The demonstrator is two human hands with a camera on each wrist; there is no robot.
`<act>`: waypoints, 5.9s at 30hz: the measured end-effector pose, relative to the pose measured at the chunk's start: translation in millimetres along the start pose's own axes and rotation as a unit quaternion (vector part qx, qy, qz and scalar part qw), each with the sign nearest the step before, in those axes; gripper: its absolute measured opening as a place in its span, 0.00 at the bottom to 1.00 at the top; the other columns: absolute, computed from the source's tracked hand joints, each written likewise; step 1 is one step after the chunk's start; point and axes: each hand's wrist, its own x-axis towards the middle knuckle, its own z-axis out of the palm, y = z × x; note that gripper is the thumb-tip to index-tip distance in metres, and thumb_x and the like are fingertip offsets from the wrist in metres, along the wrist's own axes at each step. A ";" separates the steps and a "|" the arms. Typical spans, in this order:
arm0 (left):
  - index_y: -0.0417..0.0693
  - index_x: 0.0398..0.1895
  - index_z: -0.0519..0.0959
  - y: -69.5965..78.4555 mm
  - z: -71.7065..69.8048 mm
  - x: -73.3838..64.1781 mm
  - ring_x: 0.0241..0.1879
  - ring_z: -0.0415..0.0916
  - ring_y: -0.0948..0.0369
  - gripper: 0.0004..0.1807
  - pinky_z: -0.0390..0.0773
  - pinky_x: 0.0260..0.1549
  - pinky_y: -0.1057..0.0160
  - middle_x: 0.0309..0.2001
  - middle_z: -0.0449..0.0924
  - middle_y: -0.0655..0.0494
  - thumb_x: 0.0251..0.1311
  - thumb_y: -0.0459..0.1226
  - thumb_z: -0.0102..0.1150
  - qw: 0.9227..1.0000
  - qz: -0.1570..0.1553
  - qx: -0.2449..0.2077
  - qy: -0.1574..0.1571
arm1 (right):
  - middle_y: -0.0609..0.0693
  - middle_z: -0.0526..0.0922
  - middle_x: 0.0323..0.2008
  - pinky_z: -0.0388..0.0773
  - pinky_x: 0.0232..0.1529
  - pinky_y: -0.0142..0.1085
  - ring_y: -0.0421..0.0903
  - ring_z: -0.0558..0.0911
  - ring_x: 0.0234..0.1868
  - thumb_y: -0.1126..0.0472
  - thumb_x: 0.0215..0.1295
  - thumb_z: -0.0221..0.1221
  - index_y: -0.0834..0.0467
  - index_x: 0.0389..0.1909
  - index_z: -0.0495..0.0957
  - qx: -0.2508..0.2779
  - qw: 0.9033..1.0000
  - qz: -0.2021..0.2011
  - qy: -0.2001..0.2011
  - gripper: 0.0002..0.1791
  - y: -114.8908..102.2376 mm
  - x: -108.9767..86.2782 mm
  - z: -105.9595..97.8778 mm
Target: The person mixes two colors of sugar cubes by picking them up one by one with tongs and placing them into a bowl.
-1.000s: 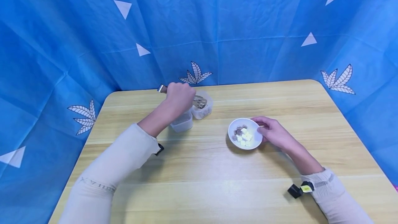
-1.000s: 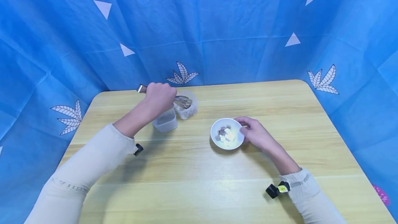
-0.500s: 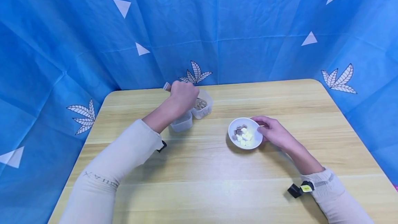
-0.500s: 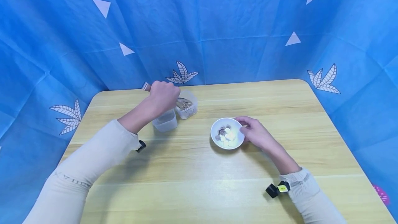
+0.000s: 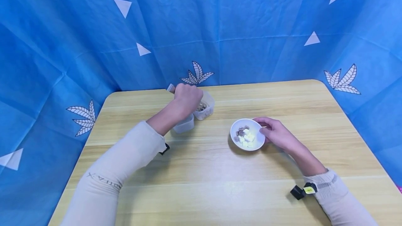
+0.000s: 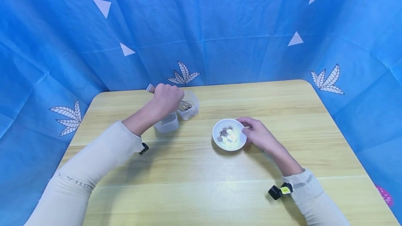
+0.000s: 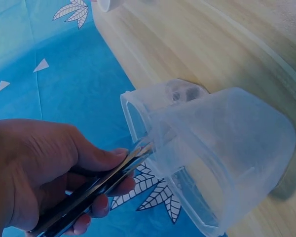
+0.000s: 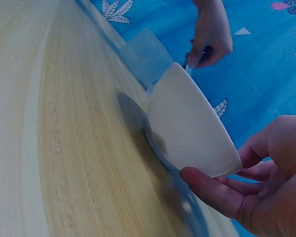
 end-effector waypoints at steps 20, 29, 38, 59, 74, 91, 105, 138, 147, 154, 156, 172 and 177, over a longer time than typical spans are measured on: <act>0.47 0.42 0.86 -10.2 31.9 -11.0 0.27 0.77 0.54 0.05 0.77 0.28 0.58 0.29 0.83 0.54 0.69 0.36 0.62 0.997 0.005 -0.038 0.062 | 0.69 0.79 0.61 0.84 0.35 0.35 0.47 0.80 0.44 0.69 0.74 0.51 0.67 0.72 0.68 0.002 1.000 0.001 -0.003 0.26 -1.4 -1.1 -0.2; 0.42 0.37 0.85 -18.9 48.5 -18.4 0.29 0.82 0.52 0.12 0.78 0.29 0.56 0.27 0.86 0.48 0.72 0.32 0.50 0.986 -0.008 -0.063 0.152 | 0.70 0.78 0.62 0.85 0.36 0.35 0.47 0.81 0.45 0.68 0.74 0.51 0.67 0.73 0.67 0.013 1.000 0.010 -0.007 0.27 -1.5 -1.4 0.1; 0.43 0.36 0.85 -24.8 61.3 -26.5 0.28 0.83 0.53 0.11 0.75 0.24 0.59 0.28 0.88 0.49 0.70 0.31 0.51 0.975 -0.026 -0.081 0.203 | 0.69 0.78 0.63 0.85 0.38 0.35 0.49 0.81 0.48 0.68 0.74 0.51 0.67 0.72 0.68 0.004 1.000 0.006 -0.002 0.26 -3.6 -2.2 0.9; 0.44 0.44 0.86 -27.4 74.3 -47.4 0.30 0.83 0.53 0.13 0.69 0.23 0.59 0.33 0.90 0.50 0.72 0.44 0.62 0.947 -0.072 -0.196 0.242 | 0.70 0.78 0.62 0.85 0.38 0.35 0.48 0.81 0.46 0.69 0.74 0.51 0.67 0.72 0.67 0.005 1.000 0.015 -0.002 0.27 -6.8 -3.3 0.2; 0.44 0.46 0.85 -28.1 71.2 -64.6 0.30 0.83 0.52 0.14 0.72 0.26 0.57 0.35 0.90 0.48 0.73 0.45 0.61 0.921 -0.084 -0.283 0.253 | 0.70 0.78 0.62 0.85 0.38 0.35 0.48 0.81 0.47 0.69 0.74 0.50 0.67 0.72 0.68 0.007 1.000 0.018 0.000 0.26 -6.5 -2.2 0.3; 0.46 0.45 0.86 2.3 53.7 -62.6 0.30 0.82 0.55 0.14 0.74 0.26 0.57 0.35 0.90 0.53 0.73 0.46 0.60 0.910 -0.052 -0.307 0.272 | 0.70 0.77 0.63 0.86 0.40 0.36 0.48 0.81 0.48 0.68 0.75 0.50 0.67 0.72 0.67 0.013 1.000 0.017 -0.005 0.26 -6.3 -2.9 0.2; 0.49 0.46 0.85 35.2 43.4 -62.7 0.32 0.84 0.58 0.13 0.78 0.30 0.57 0.36 0.90 0.57 0.72 0.47 0.61 0.914 -0.021 -0.317 0.253 | 0.70 0.77 0.63 0.86 0.39 0.36 0.49 0.82 0.48 0.68 0.75 0.50 0.67 0.72 0.67 0.012 1.000 0.018 -0.005 0.26 -5.4 -1.5 0.4; 0.49 0.52 0.85 29.6 32.3 -62.8 0.40 0.86 0.55 0.17 0.82 0.38 0.54 0.44 0.91 0.54 0.74 0.49 0.58 0.915 -0.035 -0.338 0.217 | 0.70 0.78 0.62 0.87 0.39 0.37 0.49 0.82 0.48 0.69 0.75 0.50 0.67 0.72 0.67 0.013 1.000 0.013 -0.005 0.26 -4.4 -1.6 0.5; 0.47 0.51 0.85 6.2 35.7 -62.7 0.35 0.84 0.54 0.17 0.78 0.31 0.56 0.41 0.91 0.51 0.74 0.49 0.59 0.917 -0.044 -0.322 0.232 | 0.70 0.77 0.62 0.86 0.39 0.36 0.49 0.81 0.47 0.69 0.75 0.50 0.67 0.72 0.67 0.013 1.000 0.013 -0.003 0.26 -6.4 -2.8 0.7; 0.48 0.51 0.86 -9.9 38.0 -62.5 0.40 0.86 0.51 0.16 0.80 0.35 0.51 0.44 0.91 0.51 0.73 0.48 0.60 0.919 -0.059 -0.313 0.231 | 0.70 0.77 0.62 0.87 0.39 0.37 0.50 0.82 0.48 0.69 0.75 0.50 0.67 0.72 0.67 0.017 1.000 0.014 -0.007 0.26 -7.1 -2.7 1.1; 0.48 0.50 0.86 -14.0 38.9 -62.1 0.39 0.86 0.51 0.15 0.78 0.34 0.52 0.43 0.91 0.50 0.73 0.47 0.61 0.920 -0.061 -0.303 0.240 | 0.70 0.77 0.62 0.86 0.39 0.37 0.50 0.82 0.48 0.68 0.75 0.50 0.67 0.72 0.67 0.016 1.000 0.015 -0.006 0.26 -7.2 -2.8 0.9; 0.45 0.45 0.87 -34.8 37.6 -53.7 0.36 0.84 0.48 0.10 0.72 0.46 0.48 0.38 0.91 0.45 0.70 0.41 0.65 0.944 -0.093 -0.175 0.266 | 0.69 0.77 0.63 0.87 0.41 0.37 0.51 0.81 0.50 0.67 0.75 0.50 0.67 0.73 0.67 0.021 0.999 0.027 -0.007 0.26 -9.7 -3.9 1.1; 0.46 0.42 0.88 -41.8 39.7 -46.3 0.36 0.83 0.49 0.06 0.74 0.47 0.49 0.34 0.90 0.47 0.69 0.37 0.65 0.950 -0.066 -0.108 0.285 | 0.69 0.76 0.64 0.86 0.41 0.36 0.51 0.81 0.51 0.67 0.75 0.50 0.66 0.73 0.67 0.017 0.999 0.029 -0.008 0.27 -10.6 -3.9 0.7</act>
